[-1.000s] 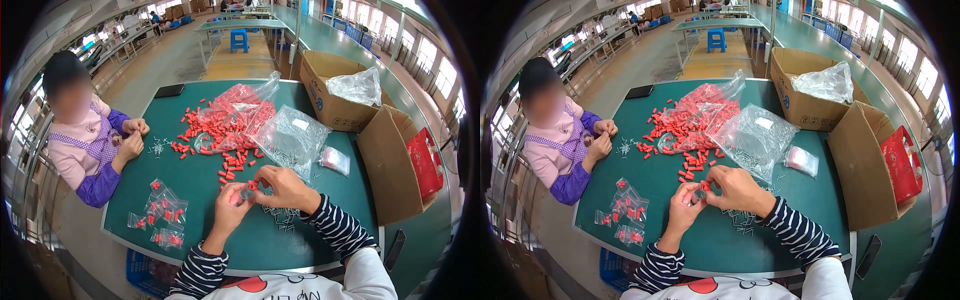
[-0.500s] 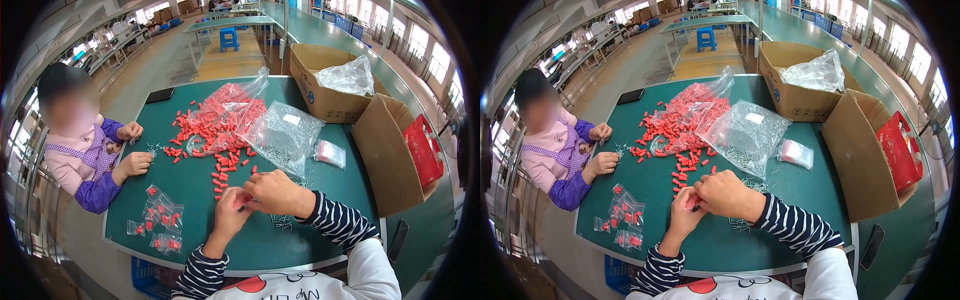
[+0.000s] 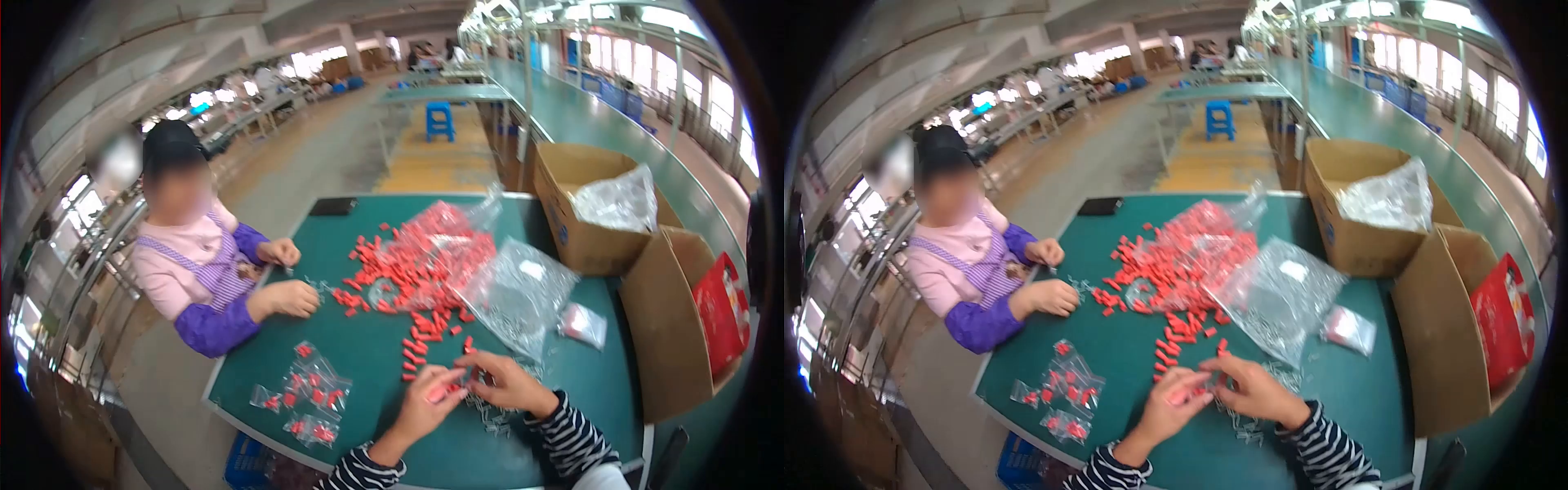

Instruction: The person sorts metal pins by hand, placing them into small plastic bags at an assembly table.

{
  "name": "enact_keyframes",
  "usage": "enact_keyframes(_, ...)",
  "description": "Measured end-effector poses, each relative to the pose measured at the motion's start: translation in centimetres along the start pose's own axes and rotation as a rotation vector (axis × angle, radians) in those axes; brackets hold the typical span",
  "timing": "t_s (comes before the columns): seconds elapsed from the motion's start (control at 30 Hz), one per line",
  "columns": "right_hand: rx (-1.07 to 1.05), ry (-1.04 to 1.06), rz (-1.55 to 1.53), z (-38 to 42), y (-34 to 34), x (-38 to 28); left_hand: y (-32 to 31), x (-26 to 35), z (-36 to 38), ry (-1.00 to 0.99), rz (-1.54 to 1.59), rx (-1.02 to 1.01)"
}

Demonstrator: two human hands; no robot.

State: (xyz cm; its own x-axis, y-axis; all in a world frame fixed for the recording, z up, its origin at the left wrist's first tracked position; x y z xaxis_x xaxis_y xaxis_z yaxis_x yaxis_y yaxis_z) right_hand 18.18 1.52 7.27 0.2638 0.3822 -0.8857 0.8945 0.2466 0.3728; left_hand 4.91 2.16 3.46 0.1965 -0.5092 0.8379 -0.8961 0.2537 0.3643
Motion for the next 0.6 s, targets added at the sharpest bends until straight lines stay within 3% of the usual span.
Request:
enact_keyframes(0.2,0.015,-0.215,-0.165,0.7,-0.2,2.2,-0.5,-0.3,0.2,0.238,0.436,0.021)
enact_keyframes(0.3,0.045,-0.236,-0.347,0.6,-0.2,1.3,0.2,-1.1,0.3,0.248,0.459,0.048)
enact_keyframes(0.4,0.060,-0.216,-0.316,0.6,0.1,1.4,1.1,-1.4,0.1,0.137,0.376,0.103)
enact_keyframes(0.6,0.089,-0.238,-0.313,0.6,0.7,1.4,1.0,-1.9,0.4,0.218,0.264,0.120)
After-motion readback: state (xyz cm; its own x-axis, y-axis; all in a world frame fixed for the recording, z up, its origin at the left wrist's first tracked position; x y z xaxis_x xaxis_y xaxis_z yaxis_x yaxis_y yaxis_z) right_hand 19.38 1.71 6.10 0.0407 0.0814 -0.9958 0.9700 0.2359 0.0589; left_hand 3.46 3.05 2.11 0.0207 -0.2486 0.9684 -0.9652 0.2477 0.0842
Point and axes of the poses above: each hand's wrist, its own z-axis away from the middle knuckle, its own y-axis out of the back of the hand, x = y × z, the point moved 9 cm from there along -z, towards the middle knuckle, and after that the axes turned 4 degrees about -z, right-handed, at the moved point
